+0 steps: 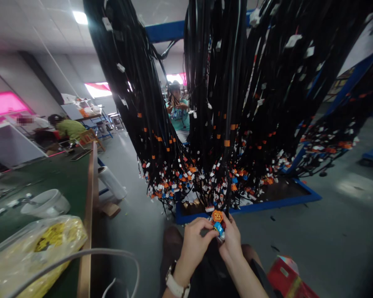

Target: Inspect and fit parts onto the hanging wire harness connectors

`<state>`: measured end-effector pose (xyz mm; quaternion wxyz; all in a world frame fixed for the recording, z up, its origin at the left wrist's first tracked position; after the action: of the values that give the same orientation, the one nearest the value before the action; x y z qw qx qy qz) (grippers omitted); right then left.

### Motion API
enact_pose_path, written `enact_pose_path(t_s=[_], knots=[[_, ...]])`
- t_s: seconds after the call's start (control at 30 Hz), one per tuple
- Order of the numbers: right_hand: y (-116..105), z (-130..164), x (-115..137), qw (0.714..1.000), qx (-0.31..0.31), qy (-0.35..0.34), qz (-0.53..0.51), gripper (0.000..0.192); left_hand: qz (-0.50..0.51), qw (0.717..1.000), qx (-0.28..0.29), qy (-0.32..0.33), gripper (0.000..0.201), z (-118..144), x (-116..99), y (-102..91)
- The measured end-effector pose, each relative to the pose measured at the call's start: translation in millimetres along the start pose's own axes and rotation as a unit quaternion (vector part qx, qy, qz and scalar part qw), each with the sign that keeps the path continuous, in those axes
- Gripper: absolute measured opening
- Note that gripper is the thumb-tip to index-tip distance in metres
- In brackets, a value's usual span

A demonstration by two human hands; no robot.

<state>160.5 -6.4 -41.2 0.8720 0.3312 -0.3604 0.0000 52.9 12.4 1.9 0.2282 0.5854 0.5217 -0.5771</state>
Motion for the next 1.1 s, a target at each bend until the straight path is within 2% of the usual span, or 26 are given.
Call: enact_pose_path(t_s=[0.1,0.17,0.3,0.43,0.57,0.63,0.93,1.1], knots=[[0.2,1.9,-0.1,1.0,0.003,0.003,0.004,0.044,0.068,0.995,0.038,-0.069,0.027,-1.4,9.8,1.7],[-0.4,1.7,0.1,1.0,0.003,0.003,0.005,0.044,0.096,0.99,0.074,-0.07,0.04,-0.3,12.7,4.0],[-2.4,-0.6,0.4,1.0,0.004,-0.004,0.007,0.045,0.149,0.982,0.101,-0.052,0.046,3.0,14.6,8.8],[-3.8,-3.4,-0.7,1.0,0.002,-0.01,0.01,0.045,0.226,0.966,0.093,-0.085,0.044,2.9,17.7,15.2],[-5.3,-5.3,-1.3,1.0,-0.002,-0.012,0.015,0.044,0.216,0.968,0.025,-0.127,0.023,2.9,18.7,19.1],[-5.8,-5.0,-1.1,1.0,-0.004,-0.011,0.021,0.043,0.215,0.968,0.009,-0.13,0.019,3.2,16.7,19.9],[-2.0,3.5,0.0,0.999,0.007,-0.005,0.038,0.043,0.333,0.93,-0.001,-0.157,0.027,6.2,7.0,23.2],[-2.3,1.6,0.6,0.999,0.005,-0.005,0.037,0.042,0.288,0.95,-0.01,-0.12,0.022,7.8,11.5,25.8]])
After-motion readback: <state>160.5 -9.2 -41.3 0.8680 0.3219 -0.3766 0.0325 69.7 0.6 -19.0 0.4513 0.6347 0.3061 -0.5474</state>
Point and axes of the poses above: each hand's wrist, its own z-axis away from the middle knuckle, its own y-axis out of the palm, x = y × z, the point moved 2 cm from there along -z, towards the middle knuckle, and after that the axes turned 1 degree about y, right-handed, at the moved point
